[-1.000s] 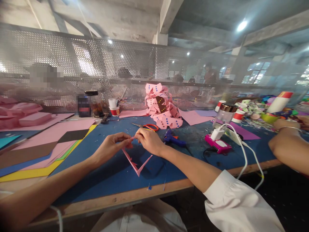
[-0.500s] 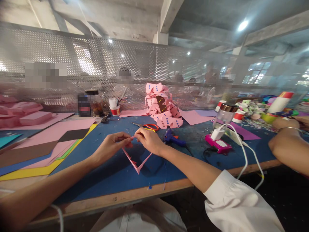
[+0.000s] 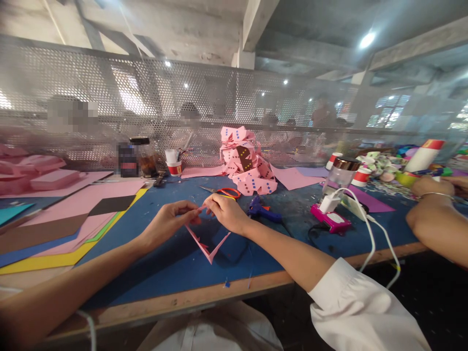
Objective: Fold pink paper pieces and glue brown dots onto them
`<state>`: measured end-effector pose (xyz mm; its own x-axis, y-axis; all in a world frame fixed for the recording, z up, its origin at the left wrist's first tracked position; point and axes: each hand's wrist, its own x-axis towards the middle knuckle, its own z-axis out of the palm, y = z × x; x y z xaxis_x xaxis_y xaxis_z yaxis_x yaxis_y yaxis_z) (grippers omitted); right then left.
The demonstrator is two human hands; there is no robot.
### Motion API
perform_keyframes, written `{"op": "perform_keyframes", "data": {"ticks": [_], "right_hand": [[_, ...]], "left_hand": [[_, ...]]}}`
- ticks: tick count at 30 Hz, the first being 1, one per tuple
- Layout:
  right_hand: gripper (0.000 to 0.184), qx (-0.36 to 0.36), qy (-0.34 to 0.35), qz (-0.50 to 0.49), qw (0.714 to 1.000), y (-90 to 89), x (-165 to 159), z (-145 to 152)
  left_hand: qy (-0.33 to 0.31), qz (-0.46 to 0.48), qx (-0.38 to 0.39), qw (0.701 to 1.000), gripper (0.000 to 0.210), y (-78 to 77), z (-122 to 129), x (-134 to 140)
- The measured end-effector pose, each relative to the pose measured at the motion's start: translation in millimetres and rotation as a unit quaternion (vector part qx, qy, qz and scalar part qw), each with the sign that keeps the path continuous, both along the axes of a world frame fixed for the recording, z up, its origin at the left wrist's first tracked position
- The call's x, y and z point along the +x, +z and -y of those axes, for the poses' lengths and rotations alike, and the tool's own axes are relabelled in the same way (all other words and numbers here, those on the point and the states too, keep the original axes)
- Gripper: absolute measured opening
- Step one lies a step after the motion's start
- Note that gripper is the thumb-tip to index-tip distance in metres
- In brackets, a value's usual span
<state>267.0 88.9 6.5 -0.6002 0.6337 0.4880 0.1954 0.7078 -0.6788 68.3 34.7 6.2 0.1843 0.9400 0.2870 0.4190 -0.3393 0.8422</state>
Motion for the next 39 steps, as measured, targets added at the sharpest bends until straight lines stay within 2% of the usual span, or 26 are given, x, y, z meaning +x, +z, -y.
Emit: {"op": "perform_keyframes", "data": {"ticks": [10,18,22,30,39], "right_hand": [[0.022,0.055,-0.038,0.017,0.998,-4.4,-0.4,-4.4],[0.026,-0.027,0.006,-0.015,1.000,-0.5,-1.1,-0.6],[0.020,0.003,-0.012,-0.004,1.000,-2.9,-1.2,-3.4],[0.021,0.054,-0.054,0.026,0.997,-4.9,-1.1,-4.8],[0.026,-0.031,0.001,-0.015,0.999,0.7,-0.8,0.4]], "left_hand": [[-0.010,-0.015,0.000,1.000,0.034,-1.1,0.5,1.6],[0.007,-0.006,0.001,1.000,0.033,1.5,0.9,0.2],[0.000,-0.001,-0.003,1.000,0.032,1.1,1.4,0.9],[-0.010,-0.010,-0.004,1.000,0.034,1.2,1.5,2.2],[-0.005,0.005,-0.004,1.000,0.032,1.3,0.3,0.7]]}}
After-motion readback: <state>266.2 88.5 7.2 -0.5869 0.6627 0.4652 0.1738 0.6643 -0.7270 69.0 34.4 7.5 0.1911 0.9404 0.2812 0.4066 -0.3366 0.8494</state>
